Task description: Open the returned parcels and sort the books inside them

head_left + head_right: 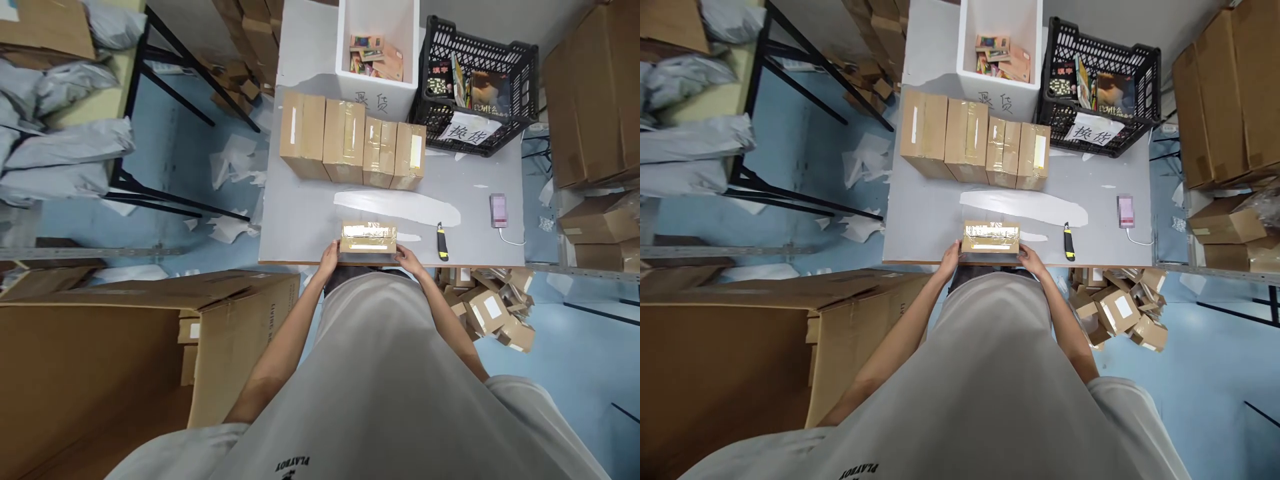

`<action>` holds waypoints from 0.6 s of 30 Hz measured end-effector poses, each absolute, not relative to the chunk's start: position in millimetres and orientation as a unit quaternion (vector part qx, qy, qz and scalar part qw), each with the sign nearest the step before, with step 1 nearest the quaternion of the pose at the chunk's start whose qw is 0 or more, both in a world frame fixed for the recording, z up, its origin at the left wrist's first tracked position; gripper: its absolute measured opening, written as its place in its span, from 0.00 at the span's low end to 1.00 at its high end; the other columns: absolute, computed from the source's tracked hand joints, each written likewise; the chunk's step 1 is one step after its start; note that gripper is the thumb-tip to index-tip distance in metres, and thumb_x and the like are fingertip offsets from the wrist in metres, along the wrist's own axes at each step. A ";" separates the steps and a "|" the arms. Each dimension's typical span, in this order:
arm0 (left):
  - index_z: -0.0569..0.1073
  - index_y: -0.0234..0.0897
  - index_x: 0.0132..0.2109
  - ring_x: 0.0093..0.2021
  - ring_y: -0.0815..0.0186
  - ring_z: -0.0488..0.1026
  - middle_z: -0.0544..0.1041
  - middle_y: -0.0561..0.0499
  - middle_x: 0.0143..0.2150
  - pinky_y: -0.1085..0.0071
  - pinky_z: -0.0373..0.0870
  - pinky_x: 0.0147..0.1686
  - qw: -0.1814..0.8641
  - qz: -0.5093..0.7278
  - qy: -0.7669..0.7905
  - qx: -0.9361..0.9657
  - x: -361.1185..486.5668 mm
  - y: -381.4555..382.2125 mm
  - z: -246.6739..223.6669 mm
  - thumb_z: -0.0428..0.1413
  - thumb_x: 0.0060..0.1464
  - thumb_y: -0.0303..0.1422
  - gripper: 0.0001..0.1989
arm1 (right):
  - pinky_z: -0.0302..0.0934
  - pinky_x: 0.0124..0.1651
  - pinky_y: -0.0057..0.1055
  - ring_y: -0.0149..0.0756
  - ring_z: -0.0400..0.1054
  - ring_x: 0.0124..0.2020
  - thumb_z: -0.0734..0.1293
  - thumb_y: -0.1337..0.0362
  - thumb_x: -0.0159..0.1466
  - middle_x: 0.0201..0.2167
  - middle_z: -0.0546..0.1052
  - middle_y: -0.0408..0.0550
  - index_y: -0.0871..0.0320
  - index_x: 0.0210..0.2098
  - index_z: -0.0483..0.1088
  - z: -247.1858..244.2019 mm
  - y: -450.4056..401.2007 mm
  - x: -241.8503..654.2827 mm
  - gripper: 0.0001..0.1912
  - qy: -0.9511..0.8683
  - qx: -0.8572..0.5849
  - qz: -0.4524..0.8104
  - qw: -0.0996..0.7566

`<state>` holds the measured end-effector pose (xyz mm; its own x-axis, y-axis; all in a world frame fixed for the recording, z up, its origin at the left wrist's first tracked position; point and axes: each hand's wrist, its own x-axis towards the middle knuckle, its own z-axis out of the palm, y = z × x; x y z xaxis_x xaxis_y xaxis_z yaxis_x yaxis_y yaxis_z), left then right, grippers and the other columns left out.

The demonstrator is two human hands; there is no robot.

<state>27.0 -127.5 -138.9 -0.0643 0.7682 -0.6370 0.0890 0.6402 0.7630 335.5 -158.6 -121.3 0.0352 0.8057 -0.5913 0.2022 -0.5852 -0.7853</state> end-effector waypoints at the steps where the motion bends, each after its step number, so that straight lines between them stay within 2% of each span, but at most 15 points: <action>1: 0.82 0.35 0.65 0.72 0.48 0.79 0.82 0.35 0.71 0.50 0.77 0.71 0.605 0.283 0.674 0.315 29.5 -130.1 -138.7 0.45 0.78 0.56 0.34 | 0.63 0.81 0.53 0.52 0.76 0.72 0.77 0.61 0.58 0.69 0.83 0.51 0.55 0.63 0.84 -120.7 -158.7 334.9 0.32 -0.382 -0.659 0.592 0.262; 5: 0.81 0.35 0.68 0.77 0.48 0.75 0.80 0.37 0.73 0.49 0.73 0.76 0.588 0.312 0.679 0.310 31.3 -137.9 -134.4 0.41 0.79 0.57 0.37 | 0.60 0.82 0.59 0.57 0.73 0.75 0.82 0.54 0.57 0.67 0.85 0.49 0.52 0.61 0.86 -111.3 -157.4 337.4 0.33 -0.381 -0.646 0.600 0.279; 9: 0.79 0.35 0.71 0.79 0.48 0.72 0.77 0.37 0.77 0.49 0.68 0.79 0.574 0.352 0.653 0.346 22.5 -138.7 -128.3 0.41 0.80 0.57 0.38 | 0.61 0.83 0.55 0.58 0.71 0.78 0.83 0.50 0.58 0.72 0.81 0.52 0.54 0.62 0.86 -99.5 -148.2 339.8 0.34 -0.384 -0.623 0.604 0.316; 13: 0.79 0.33 0.72 0.78 0.47 0.73 0.76 0.35 0.77 0.51 0.71 0.77 0.583 0.349 0.655 0.330 17.6 -136.3 -125.1 0.42 0.79 0.59 0.39 | 0.62 0.82 0.54 0.58 0.74 0.75 0.81 0.46 0.62 0.68 0.84 0.50 0.54 0.60 0.88 -94.6 -139.8 338.9 0.31 -0.397 -0.599 0.616 0.323; 18: 0.80 0.34 0.68 0.75 0.48 0.77 0.79 0.35 0.74 0.53 0.74 0.75 0.585 0.352 0.647 0.339 23.1 -136.3 -130.3 0.46 0.76 0.61 0.38 | 0.63 0.82 0.57 0.60 0.75 0.74 0.82 0.44 0.61 0.67 0.84 0.48 0.53 0.57 0.89 -97.8 -140.8 342.0 0.31 -0.390 -0.607 0.617 0.313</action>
